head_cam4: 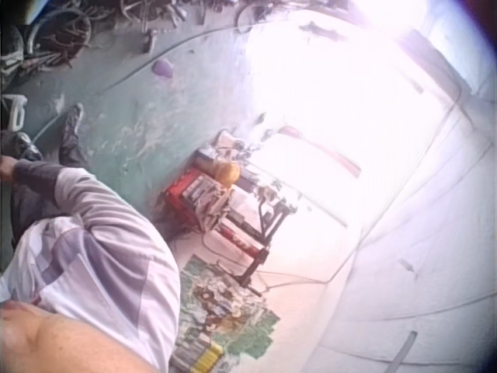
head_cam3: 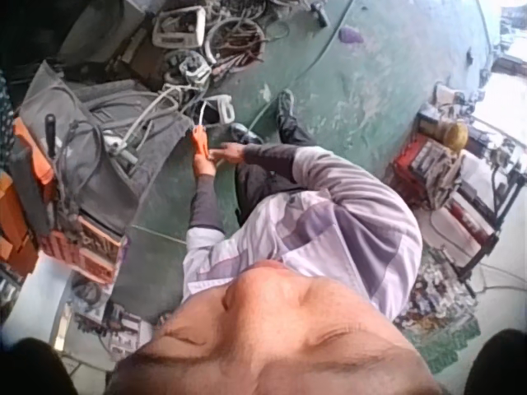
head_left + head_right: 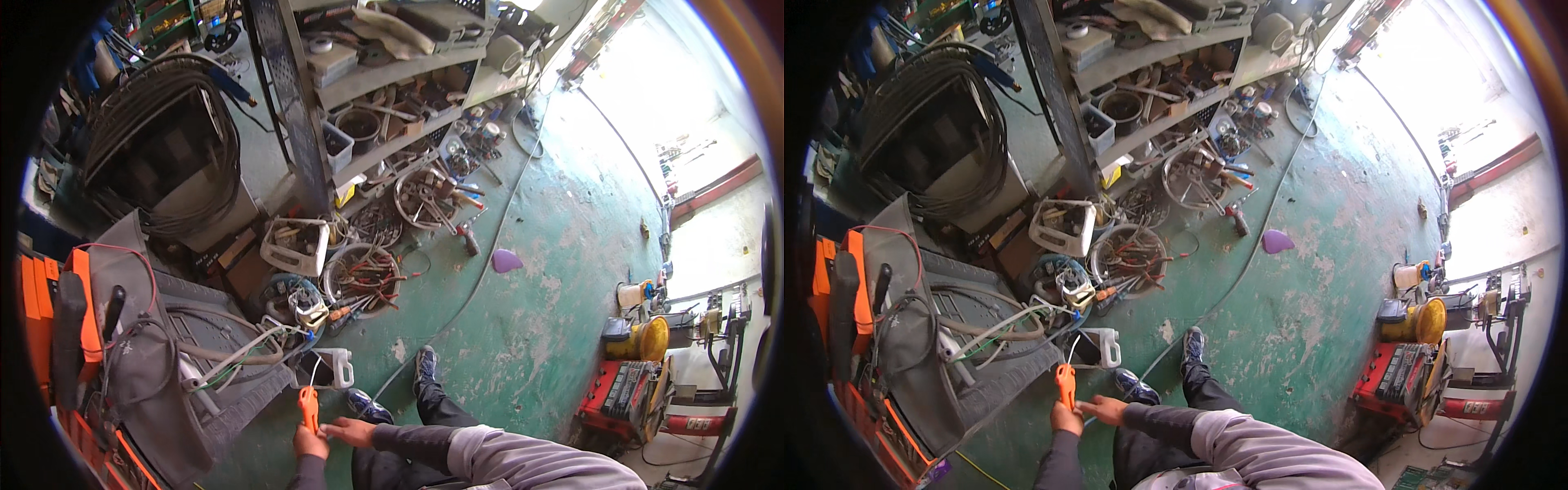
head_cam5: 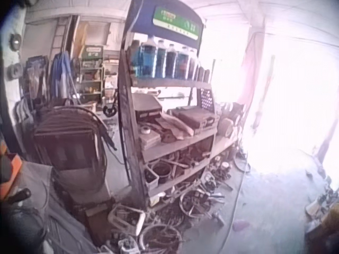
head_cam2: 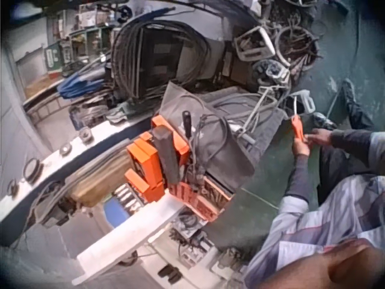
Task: The person uses a handheld air nozzle connected to a hose to blow dust and debris from various surfaces in a workshop, including the floor, tool chests, and equipment. The person moves around the space, directing the air stream at different areas to dislodge accumulated dust.
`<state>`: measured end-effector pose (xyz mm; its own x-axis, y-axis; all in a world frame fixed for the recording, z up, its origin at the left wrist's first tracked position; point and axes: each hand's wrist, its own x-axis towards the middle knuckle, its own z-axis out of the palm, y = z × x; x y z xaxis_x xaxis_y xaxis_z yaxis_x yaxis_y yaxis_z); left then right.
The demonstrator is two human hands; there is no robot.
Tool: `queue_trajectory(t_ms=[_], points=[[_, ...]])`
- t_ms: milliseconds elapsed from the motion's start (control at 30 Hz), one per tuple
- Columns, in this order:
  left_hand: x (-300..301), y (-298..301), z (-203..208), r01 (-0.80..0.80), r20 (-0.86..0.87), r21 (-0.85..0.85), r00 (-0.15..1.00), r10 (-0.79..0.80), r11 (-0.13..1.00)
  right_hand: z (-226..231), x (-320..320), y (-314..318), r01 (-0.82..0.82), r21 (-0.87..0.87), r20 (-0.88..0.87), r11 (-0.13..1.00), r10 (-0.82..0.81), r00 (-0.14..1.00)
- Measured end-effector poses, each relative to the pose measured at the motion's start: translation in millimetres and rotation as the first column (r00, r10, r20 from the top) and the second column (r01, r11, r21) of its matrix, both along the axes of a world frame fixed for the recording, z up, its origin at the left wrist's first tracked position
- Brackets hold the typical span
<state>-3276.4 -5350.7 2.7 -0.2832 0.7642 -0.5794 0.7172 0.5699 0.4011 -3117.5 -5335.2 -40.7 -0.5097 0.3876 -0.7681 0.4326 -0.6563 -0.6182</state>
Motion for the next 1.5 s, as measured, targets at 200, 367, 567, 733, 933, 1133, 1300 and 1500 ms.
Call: queue_trajectory(t_ms=[200, 367, 567, 733, 933, 1133, 1300, 1500], points=[[56, 29, -42, -0.011, 0.076, -0.192, 0.997, 0.026, 0.981, -27, -1, 37, 0.24, 0.012, -0.015, 0.971, -0.24, 0.971], [61, 6, -60, -0.018, 0.348, 0.16, 0.937, -0.039, 0.987, -68, 13, 87, 0.125, 0.193, 0.209, 0.973, -0.165, 0.964], [-1, -103, -102, 0.138, 0.246, -0.419, 0.969, -0.034, 0.897, -157, 13, 149, 0.26, 0.279, 0.165, 0.924, -0.313, 0.935], [-55, -202, -119, 0.16, 0.219, -0.591, 0.975, -0.034, 0.791, -216, 57, 183, -0.425, 0.541, 0.506, 0.726, 0.123, 0.854], [-77, -233, -134, 0.159, 0.085, -0.656, 0.987, -0.138, 0.738, -250, 136, 178, -0.343, 0.348, 0.567, 0.873, 0.095, 0.818], [-72, -185, -144, 0.147, 0.012, -0.496, 0.987, -0.162, 0.856, -215, 203, 178, -0.016, 0.337, 0.721, 0.941, -0.247, 0.647], [-69, -132, -128, 0.18, 0.117, -0.579, 0.984, -0.138, 0.795, -182, 249, 182, 0.077, 0.482, 0.703, 0.873, -0.438, 0.56], [-35, -62, -97, 0.283, 0.108, -0.378, 0.959, -0.261, 0.882, -155, 297, 198, 0.14, 0.566, 0.643, 0.813, -0.541, 0.542]])
